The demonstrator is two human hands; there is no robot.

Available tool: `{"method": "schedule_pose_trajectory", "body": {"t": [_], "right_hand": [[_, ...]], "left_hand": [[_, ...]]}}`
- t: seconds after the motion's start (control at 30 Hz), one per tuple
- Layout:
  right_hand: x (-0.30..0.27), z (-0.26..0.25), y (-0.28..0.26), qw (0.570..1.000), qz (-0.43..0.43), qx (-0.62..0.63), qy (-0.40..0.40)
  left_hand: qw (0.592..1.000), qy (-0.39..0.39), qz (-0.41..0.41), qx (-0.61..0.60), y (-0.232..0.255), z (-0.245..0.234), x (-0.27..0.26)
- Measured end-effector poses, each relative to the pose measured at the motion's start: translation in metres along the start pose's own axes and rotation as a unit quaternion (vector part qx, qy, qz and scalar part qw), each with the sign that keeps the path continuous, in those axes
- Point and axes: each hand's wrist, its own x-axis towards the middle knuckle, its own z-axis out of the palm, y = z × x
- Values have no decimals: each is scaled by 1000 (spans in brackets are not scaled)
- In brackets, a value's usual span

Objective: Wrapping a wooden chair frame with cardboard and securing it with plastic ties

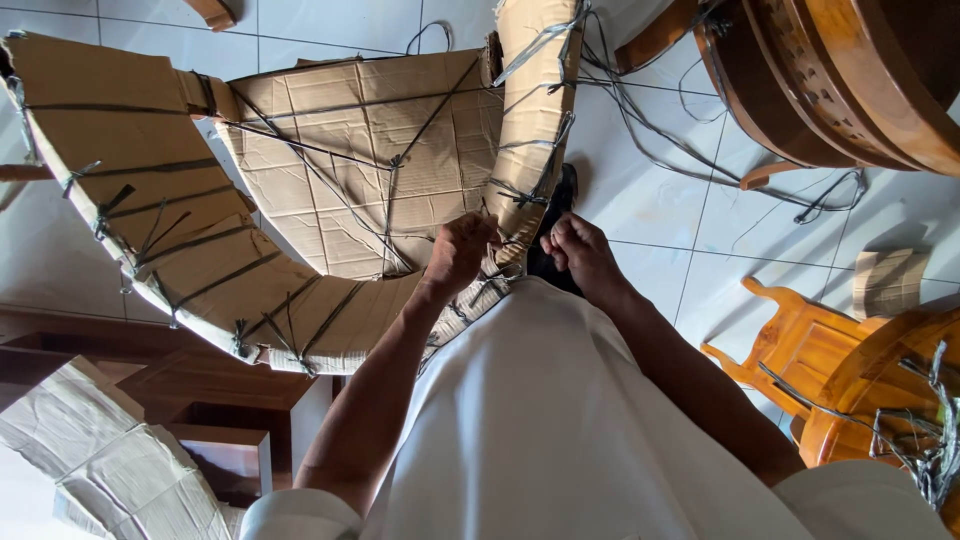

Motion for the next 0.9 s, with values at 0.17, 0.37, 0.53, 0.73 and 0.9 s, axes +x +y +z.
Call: {"method": "schedule_pose_trajectory", "body": {"t": [0.17,0.37,0.53,0.73,0.9], "right_hand": [[-8,11,-35,1000,11,12,15],[-26,24,-75,972,-117,-200,-39],[-11,41,-75,916,-250,-307,-60],[-1,30,-66,963,-99,-249,-16],[1,41,-66,964,0,-263,-35]], "left_hand": [[977,51,-67,-195,14,-3,-2],[979,-6,-103,-177,27,-8,-8],[992,-13,-33,-125,22,4,-4],[996,5,-54,-73,23,5,0],[999,17,-6,-49,21,4,2]]}}
